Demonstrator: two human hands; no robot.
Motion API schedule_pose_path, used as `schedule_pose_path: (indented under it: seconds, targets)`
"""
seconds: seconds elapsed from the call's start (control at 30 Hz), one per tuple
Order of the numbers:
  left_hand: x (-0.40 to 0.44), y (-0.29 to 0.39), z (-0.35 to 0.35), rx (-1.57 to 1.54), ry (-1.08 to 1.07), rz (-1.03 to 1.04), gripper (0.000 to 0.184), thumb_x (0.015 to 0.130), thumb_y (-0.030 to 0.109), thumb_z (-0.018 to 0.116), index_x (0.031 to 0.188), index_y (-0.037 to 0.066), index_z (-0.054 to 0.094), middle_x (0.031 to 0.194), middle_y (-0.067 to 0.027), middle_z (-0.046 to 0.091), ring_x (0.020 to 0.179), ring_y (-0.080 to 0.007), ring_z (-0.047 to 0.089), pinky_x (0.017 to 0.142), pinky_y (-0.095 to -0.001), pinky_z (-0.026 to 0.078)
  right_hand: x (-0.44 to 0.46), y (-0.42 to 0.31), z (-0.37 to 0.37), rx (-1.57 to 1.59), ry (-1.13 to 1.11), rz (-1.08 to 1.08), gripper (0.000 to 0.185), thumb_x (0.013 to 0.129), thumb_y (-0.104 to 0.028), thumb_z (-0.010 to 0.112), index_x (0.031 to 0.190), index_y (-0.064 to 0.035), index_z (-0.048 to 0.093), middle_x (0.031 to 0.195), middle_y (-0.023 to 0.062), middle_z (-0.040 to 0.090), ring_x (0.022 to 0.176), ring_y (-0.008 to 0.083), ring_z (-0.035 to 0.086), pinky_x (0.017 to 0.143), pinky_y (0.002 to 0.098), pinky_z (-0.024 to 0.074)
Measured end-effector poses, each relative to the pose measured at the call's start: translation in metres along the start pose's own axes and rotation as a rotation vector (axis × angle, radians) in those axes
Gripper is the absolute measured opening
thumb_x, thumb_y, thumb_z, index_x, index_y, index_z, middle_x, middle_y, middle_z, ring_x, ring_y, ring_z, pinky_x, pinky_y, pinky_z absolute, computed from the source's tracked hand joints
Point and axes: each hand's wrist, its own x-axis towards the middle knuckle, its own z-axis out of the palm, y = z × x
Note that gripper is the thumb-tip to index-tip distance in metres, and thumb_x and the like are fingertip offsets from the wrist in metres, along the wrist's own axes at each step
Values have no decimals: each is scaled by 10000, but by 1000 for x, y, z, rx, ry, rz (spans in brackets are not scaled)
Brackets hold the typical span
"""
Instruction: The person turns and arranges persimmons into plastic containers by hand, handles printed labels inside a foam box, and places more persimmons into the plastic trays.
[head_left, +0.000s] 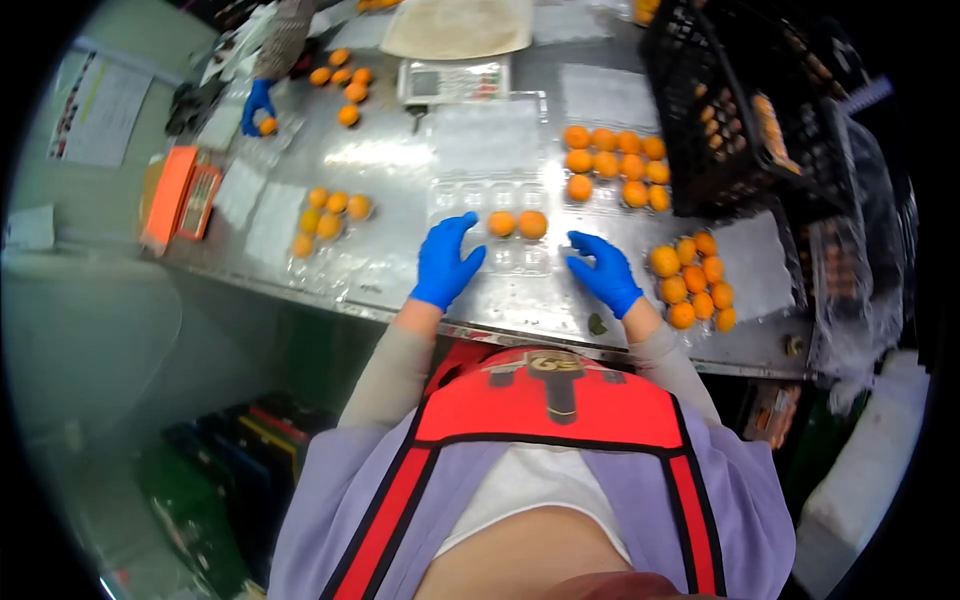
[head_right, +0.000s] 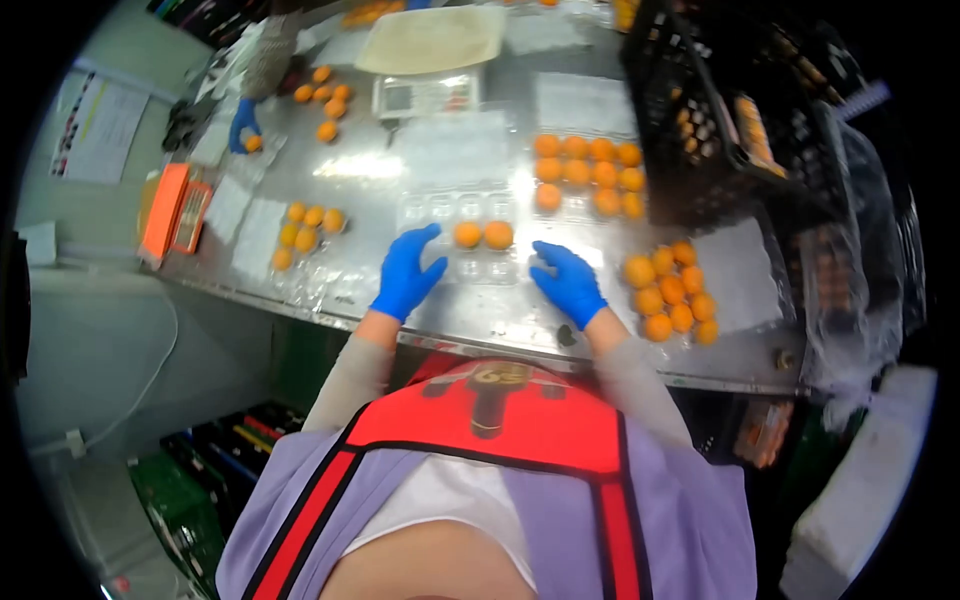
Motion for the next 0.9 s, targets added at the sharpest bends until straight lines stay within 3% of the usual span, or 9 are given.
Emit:
schedule_pose_path:
  seconds: [0.03, 0.2, 0.27, 0.4, 0.5, 0.6, 0.7, 0.83, 0.9]
  targets:
    - [3, -1, 1, 44, 5, -25, 458, 734, 248, 684, 1162, 137, 570, 1064, -122, 585, 979, -318, 545, 832, -412, 449, 3, 4, 0, 29, -3, 3, 408, 808, -173, 653, 1190, -59, 569, 1124, 127, 602, 1008, 232, 602, 867, 316, 485]
    - [17, -9, -3, 87, -7, -62, 417, 714, 264, 698, 1098, 141, 592, 985, -100, 587, 918, -302, 555, 779, -409, 462, 20, 6, 6, 33, -5, -30, 402, 804, -166, 651, 1185, -65, 571, 1135, 123, 586, 1018, 251, 590, 870, 328, 481]
    - [24, -7, -2, 103, -105, -56, 440, 707, 269, 704, 1111, 137, 590, 1043, -105, 583, 959, -309, 548, 811, -411, 454, 29, 4, 10, -49, 35, -94, 408, 792, -165, 654, 1178, -65, 568, 1130, 132, 577, 1034, 279, 572, 892, 345, 462]
    - [39, -2, 11, 57, -65, 62, 485, 690, 284, 710, 1130, 127, 582, 1188, -127, 539, 1082, -341, 501, 888, -432, 420, 40, -3, 18, -92, 42, -116, 420, 779, -164, 659, 1173, -61, 561, 1130, 143, 571, 1051, 297, 554, 914, 362, 442]
    - [52, -2, 18, 125, -128, 155, 541, 637, 288, 733, 1130, 114, 592, 1333, -181, 442, 1202, -424, 416, 962, -478, 382, 45, -8, 22, -108, 92, -149, 424, 776, -168, 662, 1171, -54, 557, 1128, 143, 573, 1060, 294, 548, 919, 367, 437]
    - [64, -6, 23, 188, -281, 180, 505, 653, 293, 711, 1116, 130, 591, 1382, -149, 383, 1278, -381, 333, 1011, -523, 294, 48, -12, 22, -113, 92, -95, 420, 778, -166, 660, 1167, -47, 557, 1132, 147, 572, 1052, 295, 554, 913, 365, 442]
    - [72, -14, 28, 226, -400, 194, 434, 651, 269, 705, 1057, 139, 623, 1380, -136, 388, 1291, -374, 318, 1023, -539, 272, 49, -9, 23, -71, 98, -67, 412, 783, -164, 659, 1164, -44, 558, 1136, 146, 574, 1049, 293, 560, 906, 359, 447]
    - [76, -21, 33, 211, -420, 223, 371, 657, 254, 695, 1006, 142, 643, 1374, -127, 395, 1298, -374, 309, 1029, -537, 265, 44, -8, 24, -36, 136, -53, 399, 792, -163, 657, 1162, -47, 561, 1127, 141, 582, 1048, 288, 565, 900, 354, 450]
    - [77, -21, 29, 163, -406, 265, 451, 651, 252, 716, 1072, 131, 611, 1335, -142, 436, 1253, -411, 355, 998, -531, 306, 41, -10, 24, -20, 149, -36, 394, 796, -163, 655, 1161, -48, 562, 1124, 140, 584, 1050, 288, 564, 900, 354, 450]
